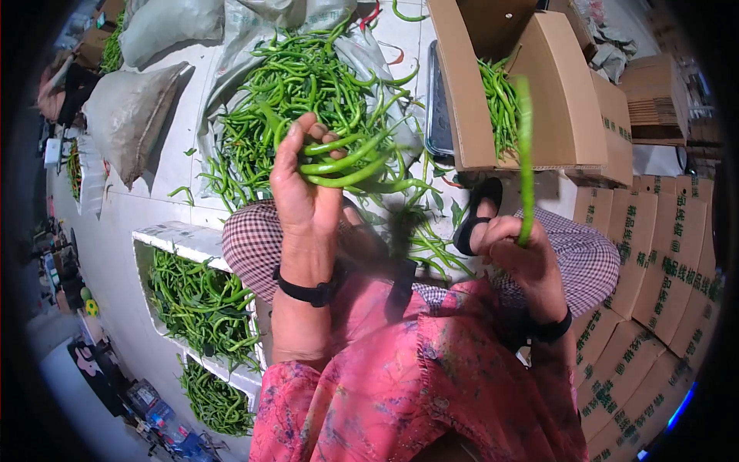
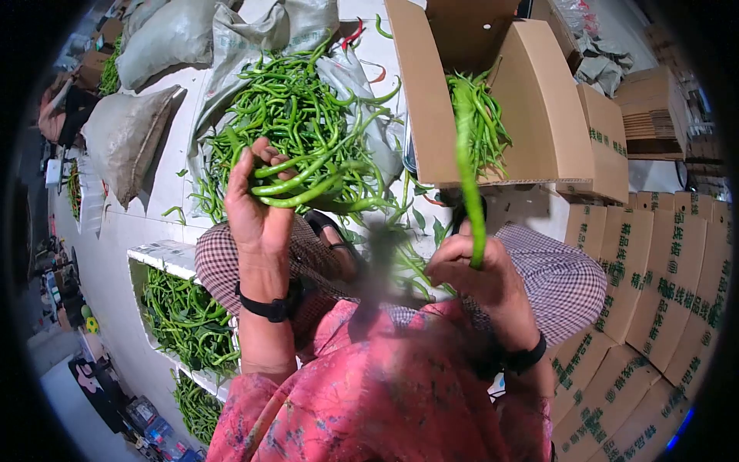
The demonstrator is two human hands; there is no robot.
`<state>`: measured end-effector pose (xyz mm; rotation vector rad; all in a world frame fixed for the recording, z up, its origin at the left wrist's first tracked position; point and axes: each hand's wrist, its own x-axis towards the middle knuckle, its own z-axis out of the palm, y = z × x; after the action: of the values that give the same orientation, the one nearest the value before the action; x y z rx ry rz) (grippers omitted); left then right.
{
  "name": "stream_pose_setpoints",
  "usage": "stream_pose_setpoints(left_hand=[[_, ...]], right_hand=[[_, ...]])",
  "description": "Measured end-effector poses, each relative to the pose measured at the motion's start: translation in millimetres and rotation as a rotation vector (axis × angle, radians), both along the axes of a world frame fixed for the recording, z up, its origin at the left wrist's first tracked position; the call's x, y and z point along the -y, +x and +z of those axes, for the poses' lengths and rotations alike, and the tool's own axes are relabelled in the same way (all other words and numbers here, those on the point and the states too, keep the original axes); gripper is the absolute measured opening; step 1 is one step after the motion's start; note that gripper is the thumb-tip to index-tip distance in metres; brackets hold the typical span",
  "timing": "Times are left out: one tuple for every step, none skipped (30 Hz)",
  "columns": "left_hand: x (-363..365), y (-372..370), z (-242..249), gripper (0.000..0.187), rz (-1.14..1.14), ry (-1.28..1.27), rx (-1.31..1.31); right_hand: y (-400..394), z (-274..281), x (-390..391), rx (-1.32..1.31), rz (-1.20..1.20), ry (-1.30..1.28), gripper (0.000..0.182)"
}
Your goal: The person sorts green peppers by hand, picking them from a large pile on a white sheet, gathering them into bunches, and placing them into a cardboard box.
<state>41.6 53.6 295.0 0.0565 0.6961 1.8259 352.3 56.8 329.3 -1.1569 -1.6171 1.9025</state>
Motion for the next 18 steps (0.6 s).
stream_pose_setpoints(left_hand=[[-1,2,0,0.023,-0.006,-0.002,-0.015],[-1,6,-1,0.023,-0.015,-0.007,-0.028],[-2,12,4,0.023,-0.048,-0.021,-0.039],[-1,17,3,0.023,-0.078,-0.035,-0.026],[-1,21,1,0.023,-0.108,-0.037,-0.003],[-1,24,0,0.023,-0.136,-0.04,0.019],[2,27,-1,0.024,-0.151,-0.052,0.028],[1,27,-10,0.025,-0.16,-0.022,0.052],[1,29,-6,0.026,-0.165,-0.036,0.039],[1,31,-2,0.028,-0.166,-0.05,0.027],[-1,30,-2,0.029,-0.161,-0.055,0.035],[-3,29,-5,0.03,-0.177,-0.043,-0.006],[-2,28,-6,0.029,-0.212,-0.029,-0.007],[0,28,-7,0.029,-0.249,-0.015,-0.006],[0,31,-4,0.03,-0.269,0.006,-0.017],[1,32,-6,0.03,-0.265,0.007,-0.013],[1,32,-8,0.03,-0.288,0.008,-0.039],[0,31,-8,0.029,-0.309,0.009,-0.067]], right_hand=[[-13,-4,-6,-0.026,0.041,0.23,0.014],[-28,2,-10,-0.034,0.045,0.234,0.014],[-46,15,-13,-0.018,0.014,0.39,0.019],[-63,23,-16,0.001,-0.019,0.549,0.024],[-78,25,-17,0.019,-0.015,0.589,0.027],[-92,25,-19,0.035,-0.008,0.628,0.031],[-106,14,-24,0.045,0.019,0.861,0.043],[-115,2,-26,0.041,0.019,0.866,0.043],[-124,-7,-28,0.204,0.101,0.963,0.044],[-130,-11,-31,0.369,0.185,1.057,0.045],[-133,-12,-30,0.361,0.183,1.062,0.039],[-135,-16,-30,0.354,0.19,1.065,0.039],[-135,-24,-31,0.278,0.143,1.004,0.037],[-134,-28,-33,0.206,0.096,0.942,0.035],[-132,-20,-36,0.187,0.083,0.84,0.025],[-128,-16,-40,0.19,0.088,0.841,0.025],[-123,-13,-45,0.034,0.064,0.458,0.021],[-118,-11,-51,-0.119,0.038,0.073,0.02]])
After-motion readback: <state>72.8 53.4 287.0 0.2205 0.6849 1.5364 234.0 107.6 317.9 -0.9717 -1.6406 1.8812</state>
